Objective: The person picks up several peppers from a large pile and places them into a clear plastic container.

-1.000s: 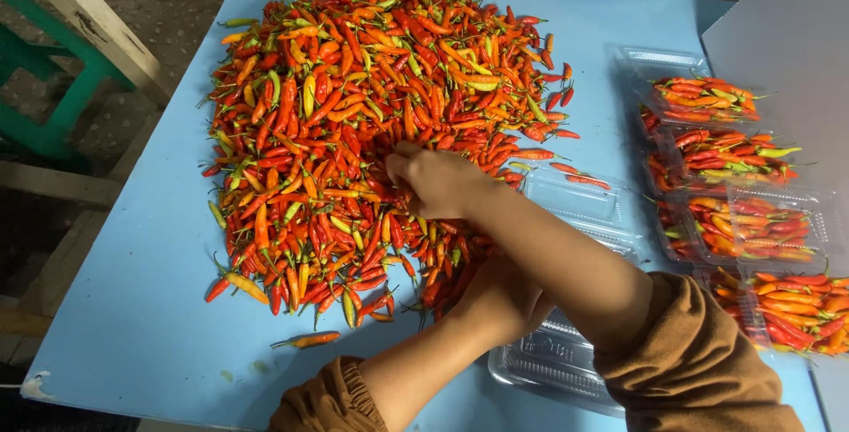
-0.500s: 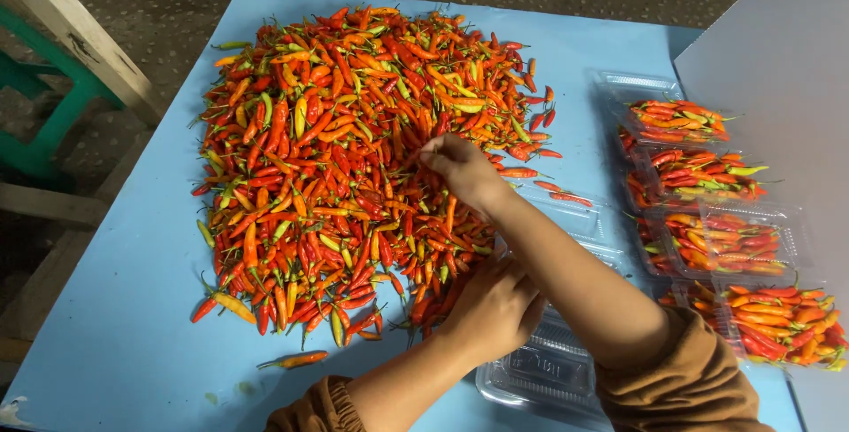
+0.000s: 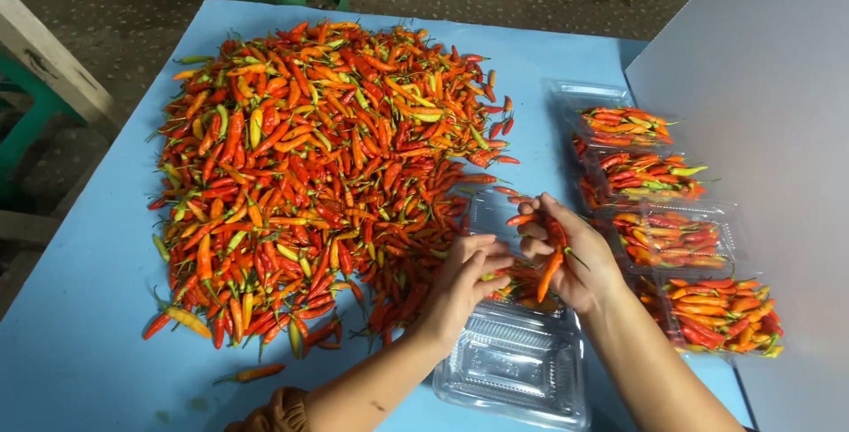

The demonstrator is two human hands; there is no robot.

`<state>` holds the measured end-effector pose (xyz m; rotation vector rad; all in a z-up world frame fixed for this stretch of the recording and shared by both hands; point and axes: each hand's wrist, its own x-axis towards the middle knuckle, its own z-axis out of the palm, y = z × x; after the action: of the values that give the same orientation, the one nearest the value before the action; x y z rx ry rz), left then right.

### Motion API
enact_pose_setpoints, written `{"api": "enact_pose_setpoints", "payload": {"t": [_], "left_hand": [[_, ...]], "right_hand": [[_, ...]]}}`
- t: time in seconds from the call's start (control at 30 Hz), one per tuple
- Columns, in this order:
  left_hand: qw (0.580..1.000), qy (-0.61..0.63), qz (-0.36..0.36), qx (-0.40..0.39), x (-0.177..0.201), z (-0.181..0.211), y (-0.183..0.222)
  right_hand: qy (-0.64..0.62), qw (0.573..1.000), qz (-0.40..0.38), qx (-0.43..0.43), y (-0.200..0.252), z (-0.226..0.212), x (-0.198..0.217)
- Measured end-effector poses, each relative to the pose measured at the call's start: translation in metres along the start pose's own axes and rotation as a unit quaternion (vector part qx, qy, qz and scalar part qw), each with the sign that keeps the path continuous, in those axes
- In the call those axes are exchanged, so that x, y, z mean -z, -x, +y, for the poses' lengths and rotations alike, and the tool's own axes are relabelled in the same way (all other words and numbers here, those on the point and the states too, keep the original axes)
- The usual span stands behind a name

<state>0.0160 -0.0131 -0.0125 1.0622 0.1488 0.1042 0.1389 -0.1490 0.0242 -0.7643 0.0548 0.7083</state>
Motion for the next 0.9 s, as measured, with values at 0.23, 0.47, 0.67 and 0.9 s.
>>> {"api": "enact_pose_setpoints", "payload": {"t": [0.23, 0.47, 0.67, 0.9], "left_hand": [[0.912, 0.322, 0.053, 0.247, -0.042, -0.011, -0.014], [0.933, 0.3, 0.007, 0.197, -0.038, -0.024, -0.032], [0.942, 0.286, 0.026, 0.172, -0.041, -0.028, -0.035], [0.946, 0.289, 0.022, 0.145, -0.037, -0.047, -0.039]], "right_hand": [[0.24, 0.945, 0.073, 0.209, 0.022, 0.02, -0.011], [0.544, 0.758, 0.041, 0.356, 0.017, 0.024, 0.004], [0.542, 0.773, 0.027, 0.328, 0.032, 0.016, -0.01], [0.412, 0.845, 0.009, 0.34, 0.029, 0.017, 0.0]]}}
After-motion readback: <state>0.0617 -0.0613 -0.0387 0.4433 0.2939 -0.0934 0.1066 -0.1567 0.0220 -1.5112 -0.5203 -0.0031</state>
